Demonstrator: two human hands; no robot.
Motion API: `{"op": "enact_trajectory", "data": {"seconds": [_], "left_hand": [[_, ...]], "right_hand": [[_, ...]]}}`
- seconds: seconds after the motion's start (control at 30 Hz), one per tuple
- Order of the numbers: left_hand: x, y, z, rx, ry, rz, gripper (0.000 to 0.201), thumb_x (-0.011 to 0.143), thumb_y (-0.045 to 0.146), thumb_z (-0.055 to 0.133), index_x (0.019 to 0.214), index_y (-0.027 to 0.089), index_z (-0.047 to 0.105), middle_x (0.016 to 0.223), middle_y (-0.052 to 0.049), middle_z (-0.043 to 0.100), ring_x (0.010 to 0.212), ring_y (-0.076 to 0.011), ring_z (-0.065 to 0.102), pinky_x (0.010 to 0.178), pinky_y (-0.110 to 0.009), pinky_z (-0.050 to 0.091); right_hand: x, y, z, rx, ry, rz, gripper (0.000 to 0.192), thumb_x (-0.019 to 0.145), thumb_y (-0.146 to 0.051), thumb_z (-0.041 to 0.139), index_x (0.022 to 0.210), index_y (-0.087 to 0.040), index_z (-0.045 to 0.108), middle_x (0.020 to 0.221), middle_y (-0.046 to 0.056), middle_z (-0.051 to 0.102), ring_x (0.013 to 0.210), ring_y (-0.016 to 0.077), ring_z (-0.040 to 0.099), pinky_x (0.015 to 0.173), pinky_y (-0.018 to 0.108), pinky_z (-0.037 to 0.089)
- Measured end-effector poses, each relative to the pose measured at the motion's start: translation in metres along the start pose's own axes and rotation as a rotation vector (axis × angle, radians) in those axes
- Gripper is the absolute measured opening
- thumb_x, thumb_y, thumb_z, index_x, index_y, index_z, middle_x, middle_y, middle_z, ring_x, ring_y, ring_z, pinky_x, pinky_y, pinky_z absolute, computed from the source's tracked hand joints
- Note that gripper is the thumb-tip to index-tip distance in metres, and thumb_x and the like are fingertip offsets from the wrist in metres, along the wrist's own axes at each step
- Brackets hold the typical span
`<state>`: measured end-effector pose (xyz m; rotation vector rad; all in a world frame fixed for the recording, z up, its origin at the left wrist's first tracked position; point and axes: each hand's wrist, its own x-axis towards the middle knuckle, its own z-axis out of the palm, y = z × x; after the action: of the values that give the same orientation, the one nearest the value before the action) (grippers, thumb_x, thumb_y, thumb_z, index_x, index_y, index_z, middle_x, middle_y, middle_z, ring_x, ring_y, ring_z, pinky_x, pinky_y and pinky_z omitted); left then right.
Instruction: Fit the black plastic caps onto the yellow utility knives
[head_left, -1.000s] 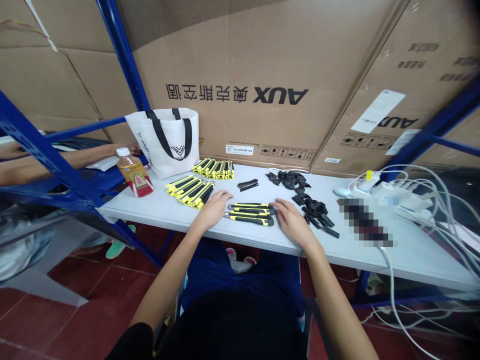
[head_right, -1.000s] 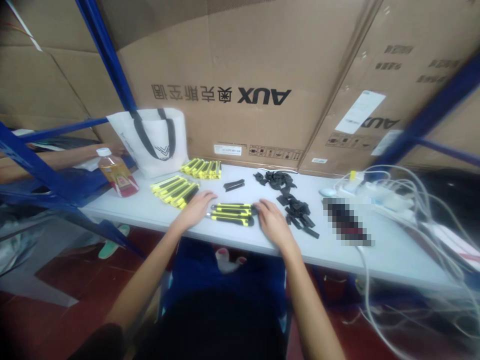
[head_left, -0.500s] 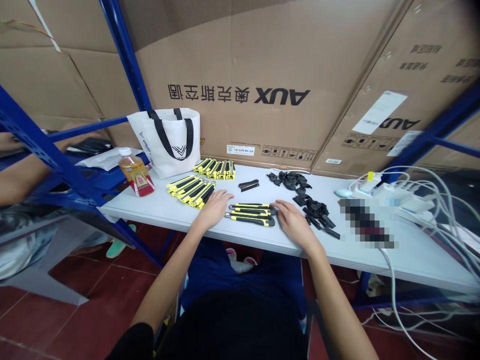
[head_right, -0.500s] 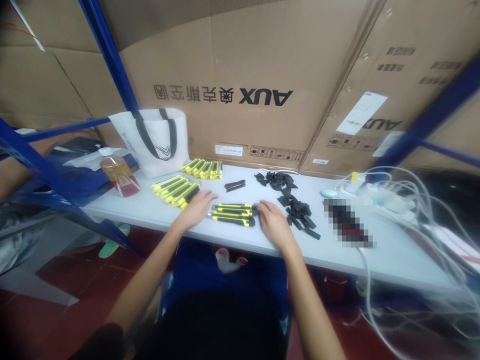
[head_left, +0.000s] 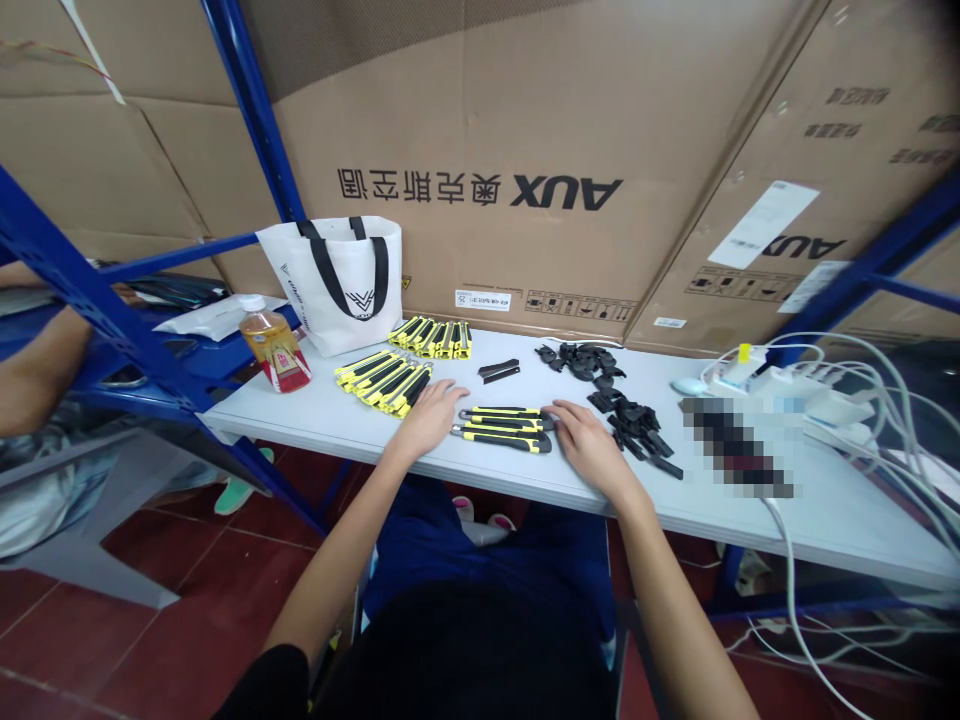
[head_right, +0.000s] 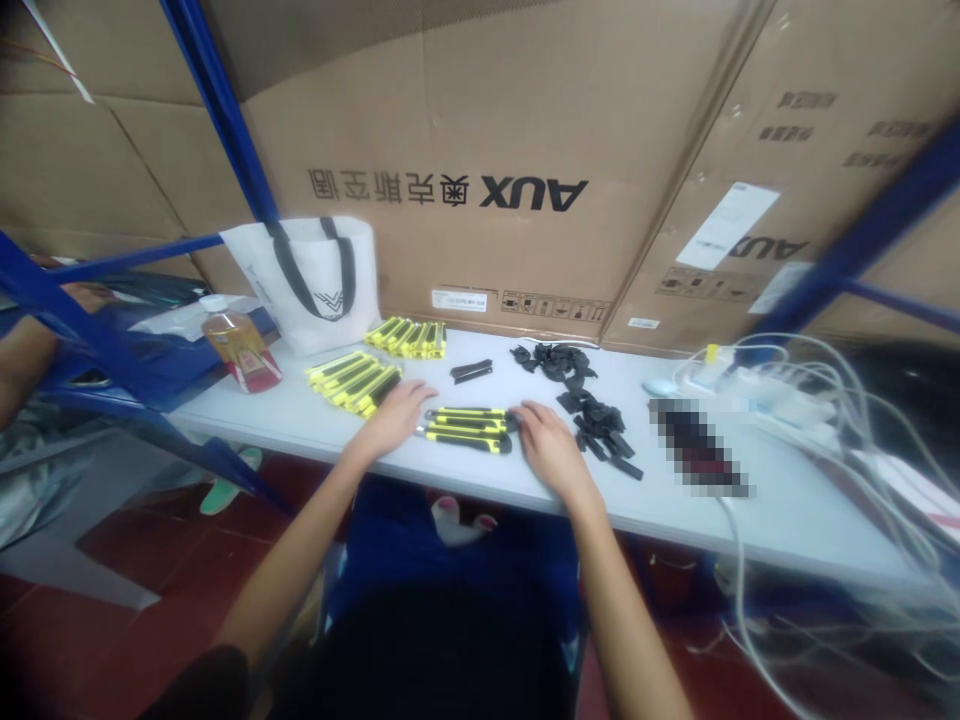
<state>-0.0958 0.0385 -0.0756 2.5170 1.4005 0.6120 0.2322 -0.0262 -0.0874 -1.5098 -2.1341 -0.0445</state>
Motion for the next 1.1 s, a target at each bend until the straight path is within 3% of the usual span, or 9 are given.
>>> {"op": "enact_trajectory", "data": {"seconds": [0.2, 0.4, 0.5, 0.83, 1.1], "left_hand": [[-0.002, 0.002, 0.002, 0.053, -0.005, 0.005, 0.056, 0.097, 0.004, 0.040, 0.149, 0.018, 0.059, 0.161, -0.018, 0.052, 0.154, -0.0280, 0.045, 0.130, -0.047, 0.033], [-0.003, 0.024, 0.017, 0.200, 0.031, -0.081, 0.061, 0.094, -0.001, 0.042, 0.151, 0.016, 0.055, 0.161, -0.021, 0.052, 0.155, -0.0362, 0.043, 0.129, -0.060, 0.029], [-0.001, 0.031, 0.018, 0.232, 0.037, -0.082, 0.057, 0.095, -0.001, 0.041, 0.148, 0.015, 0.057, 0.156, -0.021, 0.056, 0.150, -0.0364, 0.048, 0.126, -0.059, 0.033], [0.000, 0.012, 0.006, 0.205, 0.034, -0.062, 0.047, 0.106, 0.014, 0.045, 0.146, 0.025, 0.067, 0.159, -0.011, 0.059, 0.147, -0.0297, 0.054, 0.121, -0.048, 0.040], [-0.001, 0.010, 0.009, 0.231, 0.046, -0.039, 0.046, 0.107, 0.014, 0.044, 0.147, 0.024, 0.065, 0.157, -0.012, 0.061, 0.146, -0.0285, 0.055, 0.120, -0.048, 0.041]], "right_hand": [[0.000, 0.000, 0.000, 0.001, -0.007, 0.004, 0.046, 0.104, -0.023, 0.039, 0.140, -0.020, 0.069, 0.146, 0.017, 0.067, 0.136, 0.0336, 0.062, 0.118, 0.054, 0.050], [0.000, 0.002, -0.001, 0.005, -0.018, 0.014, 0.046, 0.105, -0.022, 0.040, 0.141, -0.023, 0.069, 0.148, 0.014, 0.066, 0.137, 0.0319, 0.062, 0.118, 0.051, 0.051], [-0.001, 0.001, -0.002, -0.003, -0.028, 0.023, 0.046, 0.105, -0.021, 0.040, 0.142, -0.023, 0.069, 0.149, 0.014, 0.066, 0.137, 0.0312, 0.062, 0.117, 0.049, 0.052], [-0.001, -0.014, -0.005, -0.083, -0.026, 0.118, 0.045, 0.107, -0.018, 0.038, 0.140, -0.025, 0.068, 0.150, 0.009, 0.067, 0.138, 0.0311, 0.063, 0.112, 0.050, 0.052], [-0.002, -0.029, -0.005, -0.203, -0.012, 0.196, 0.051, 0.099, -0.005, 0.043, 0.138, -0.025, 0.069, 0.150, 0.008, 0.068, 0.131, 0.0290, 0.067, 0.111, 0.045, 0.049]]}}
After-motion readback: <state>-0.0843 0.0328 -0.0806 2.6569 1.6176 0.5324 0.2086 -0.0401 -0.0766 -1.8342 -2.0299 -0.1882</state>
